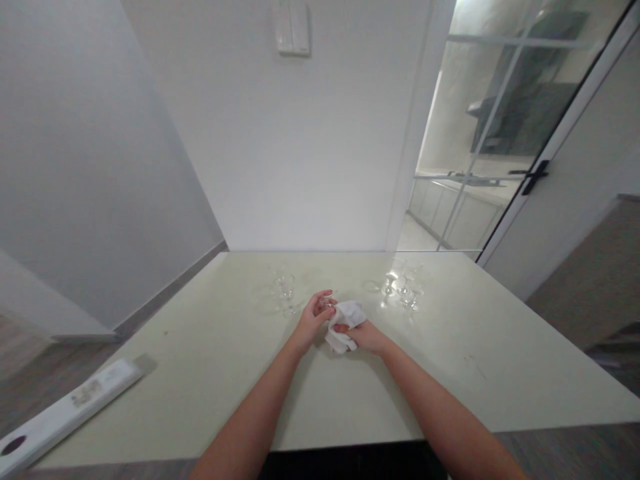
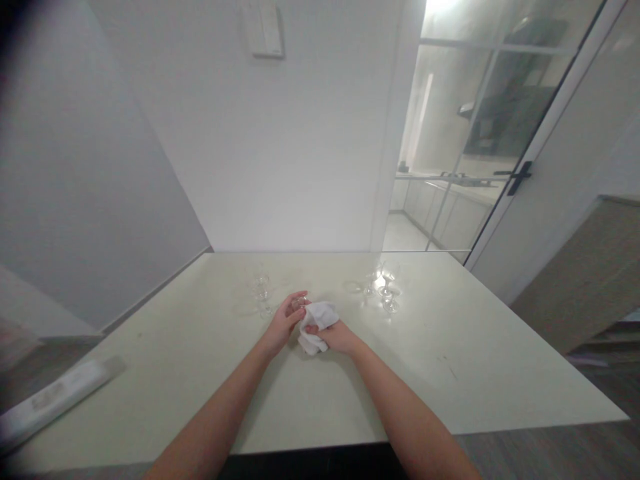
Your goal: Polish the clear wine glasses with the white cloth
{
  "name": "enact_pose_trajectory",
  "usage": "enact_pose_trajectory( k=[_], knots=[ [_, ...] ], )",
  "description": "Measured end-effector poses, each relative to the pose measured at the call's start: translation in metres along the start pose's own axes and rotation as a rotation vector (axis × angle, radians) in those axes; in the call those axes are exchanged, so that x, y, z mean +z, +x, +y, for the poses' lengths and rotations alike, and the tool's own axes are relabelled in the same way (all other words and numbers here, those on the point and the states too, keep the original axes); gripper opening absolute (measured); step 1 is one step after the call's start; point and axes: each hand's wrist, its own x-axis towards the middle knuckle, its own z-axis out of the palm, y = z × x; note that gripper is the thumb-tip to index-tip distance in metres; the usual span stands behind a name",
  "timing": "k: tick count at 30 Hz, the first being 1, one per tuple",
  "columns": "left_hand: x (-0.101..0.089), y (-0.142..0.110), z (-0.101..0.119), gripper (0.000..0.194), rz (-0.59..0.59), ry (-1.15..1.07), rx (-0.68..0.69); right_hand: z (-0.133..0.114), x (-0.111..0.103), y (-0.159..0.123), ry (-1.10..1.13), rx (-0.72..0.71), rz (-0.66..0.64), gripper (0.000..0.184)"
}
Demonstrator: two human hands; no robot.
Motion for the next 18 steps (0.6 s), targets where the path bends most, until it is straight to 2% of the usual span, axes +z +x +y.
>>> enact_pose_trajectory(
  k=[4,9,11,15,18],
  knots=[
    [-0.0001,-0.0009,-0.0015,0.064,-0.116,-0.138,-0.045,-0.001,0.0001,-0.0011,0.042,0.056,0.004,0.055],
    [0.0003,-0.0003,-0.0053,0.063,-0.025,0.018,0.02,-0.0004,0.001,0.0002,-0.052,-0.01,-0.022,0.041],
    [0.0001,-0.0018,-0.0045,0.065,-0.057,-0.03,-0.015,0.0011,-0.0002,-0.0002,0.001,0.024,-0.017,0.043],
    [0.0002,-0.0053,-0.0001,0.064,-0.204,-0.204,-0.101,0.005,-0.0028,-0.0018,0.141,0.123,0.006,0.055],
    [0.0011,-0.0046,0.0009,0.062,-0.15,-0.158,-0.057,0.0068,-0.0013,-0.0002,0.039,0.06,0.005,0.052]
  ],
)
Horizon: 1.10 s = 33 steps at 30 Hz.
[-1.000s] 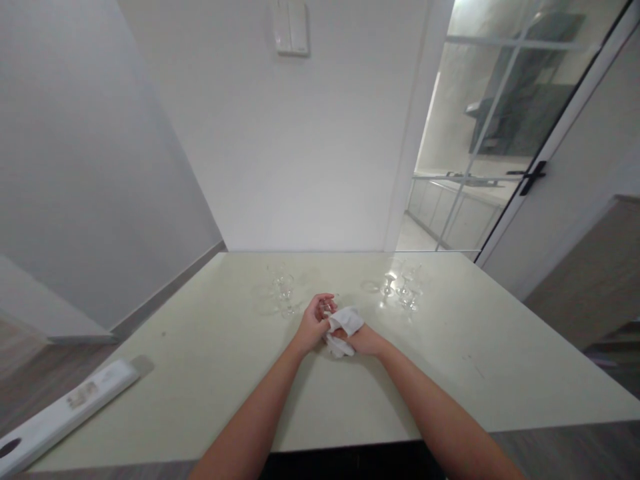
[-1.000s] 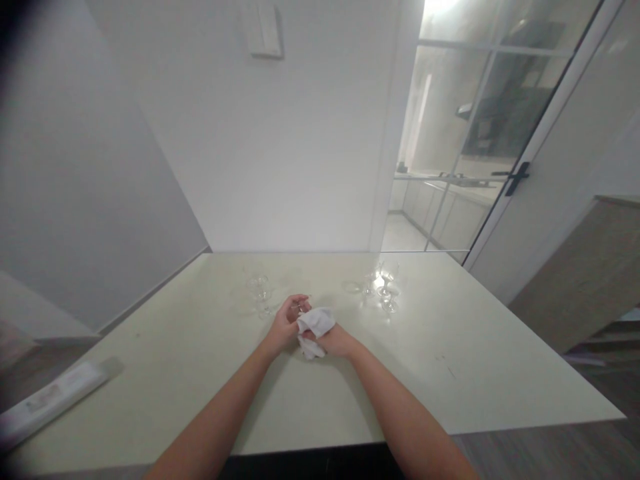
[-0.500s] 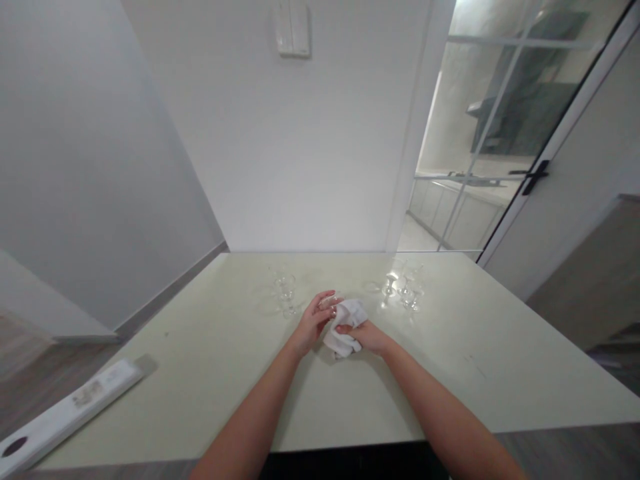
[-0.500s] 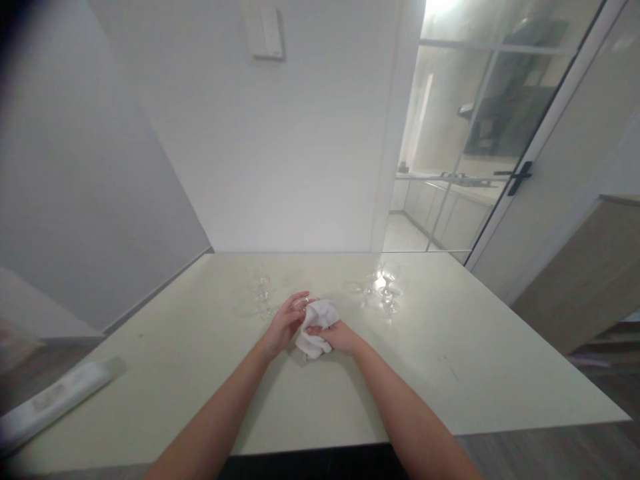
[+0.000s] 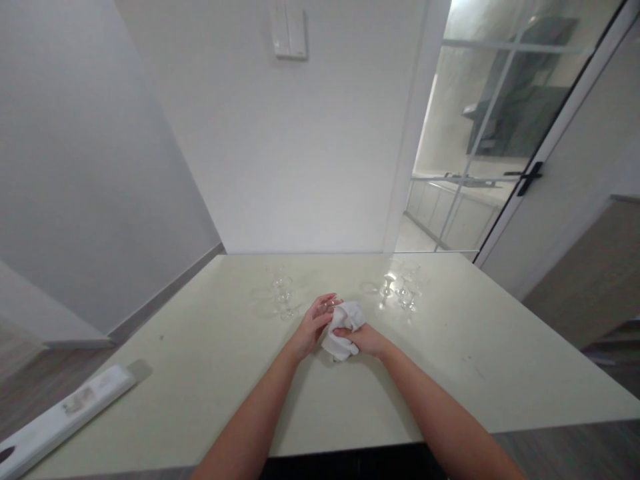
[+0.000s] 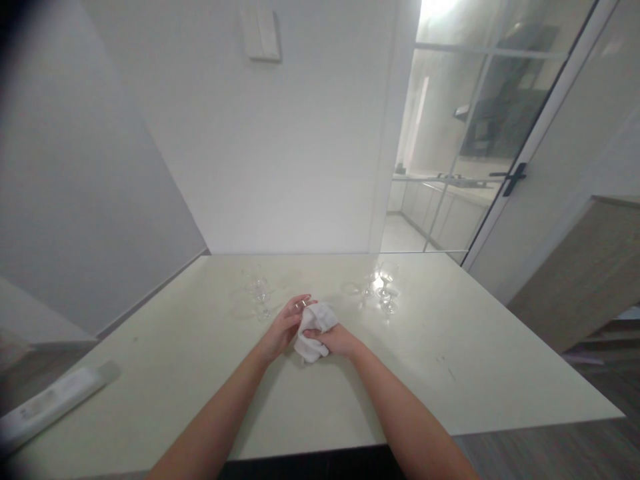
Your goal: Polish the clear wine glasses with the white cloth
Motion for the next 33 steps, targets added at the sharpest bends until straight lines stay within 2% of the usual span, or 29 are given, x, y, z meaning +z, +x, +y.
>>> enact_pose_trajectory(
  k=[4,10,14,19,22,26,28,29,33],
  knots=[
    [0.0,0.002,0.0,0.06,0.123,0.088,0.025,-0.001,0.003,0.002,-0.066,-0.09,-0.017,0.051],
    [0.0,0.0,0.003,0.058,0.032,-0.11,-0.051,-0.009,0.001,-0.002,0.031,0.014,-0.042,0.062],
    [-0.001,0.002,-0.003,0.049,0.113,-0.062,-0.035,-0.011,0.003,-0.002,-0.055,-0.036,-0.025,0.06],
    [-0.002,0.006,-0.006,0.05,0.208,-0.11,0.001,-0.007,0.004,0.003,-0.125,-0.093,-0.01,0.055],
    [-0.005,0.009,-0.004,0.05,0.278,-0.145,0.104,-0.003,-0.001,0.01,-0.098,-0.148,0.156,0.05],
    [-0.012,0.011,0.0,0.048,0.281,-0.196,0.224,0.001,-0.014,0.02,0.075,-0.078,0.536,0.055],
    [-0.015,0.011,0.002,0.046,0.287,-0.208,0.263,0.002,-0.018,0.022,0.174,-0.048,0.598,0.056],
    [-0.016,0.011,0.003,0.046,0.287,-0.204,0.276,0.002,-0.018,0.023,0.224,-0.026,0.569,0.056],
    [-0.015,0.009,0.003,0.052,0.222,-0.128,0.272,0.002,-0.006,0.02,0.342,0.083,0.299,0.053]
  ],
)
